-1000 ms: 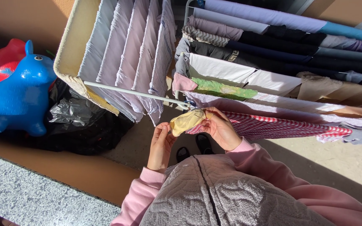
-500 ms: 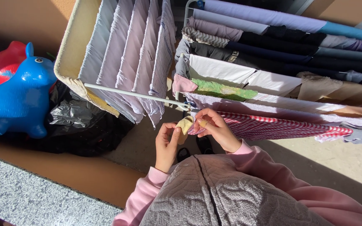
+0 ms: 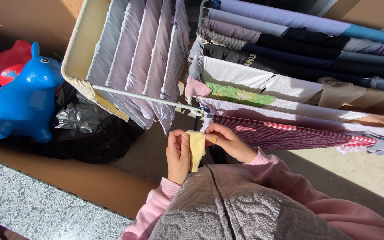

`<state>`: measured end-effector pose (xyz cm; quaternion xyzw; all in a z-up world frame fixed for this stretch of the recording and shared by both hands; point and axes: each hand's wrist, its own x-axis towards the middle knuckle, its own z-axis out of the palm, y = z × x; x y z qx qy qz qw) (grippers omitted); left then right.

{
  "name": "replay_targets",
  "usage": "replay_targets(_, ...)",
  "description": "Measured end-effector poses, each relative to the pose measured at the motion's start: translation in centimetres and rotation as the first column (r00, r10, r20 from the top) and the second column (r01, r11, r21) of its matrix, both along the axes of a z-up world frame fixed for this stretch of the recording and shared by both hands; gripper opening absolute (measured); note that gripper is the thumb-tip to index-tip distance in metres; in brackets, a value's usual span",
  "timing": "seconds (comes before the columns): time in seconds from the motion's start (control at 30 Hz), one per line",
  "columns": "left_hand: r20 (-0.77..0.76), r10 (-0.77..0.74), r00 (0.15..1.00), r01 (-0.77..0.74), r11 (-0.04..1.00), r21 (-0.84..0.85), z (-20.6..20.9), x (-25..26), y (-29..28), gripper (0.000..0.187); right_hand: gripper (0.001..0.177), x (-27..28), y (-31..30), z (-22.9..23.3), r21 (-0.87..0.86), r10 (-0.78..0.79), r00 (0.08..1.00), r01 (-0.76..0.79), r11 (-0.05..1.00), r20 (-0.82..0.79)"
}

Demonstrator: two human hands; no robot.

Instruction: The person takes wet clothes from a white laundry basket and hangs them on a metal drying rack on a balcony. They handle several items including a white shirt, a pink shirt, gray underwear, and a gray t-shirt, spreading each out before placing it on the rack.

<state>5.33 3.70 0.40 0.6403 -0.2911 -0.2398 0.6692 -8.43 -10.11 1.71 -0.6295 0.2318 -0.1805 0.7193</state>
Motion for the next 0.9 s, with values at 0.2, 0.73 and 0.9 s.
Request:
replay_targets(0.2,-0.063,-0.104,0.993,0.108,0.992,0.062,0.1,-0.8,-0.3,0.016,0.028,1.0,-0.5,-0.8,-0.039,0.079,0.995,-0.081,0.996,-0.055)
replay_targets(0.73,-0.767,-0.358,0.533,0.242,0.933,-0.267,-2.1,-0.5,0.1,0.036,0.025,1.1,-0.8,-2.7,0.527,-0.338,0.938,0.326,0.785,-0.078)
replay_targets(0.9,-0.641,-0.196,0.742,0.207,0.977,-0.059,-7.6,-0.4,-0.7,0.027,0.024,1.2,-0.8,-4.3,0.212,-0.311,0.946,0.323,0.923,-0.088)
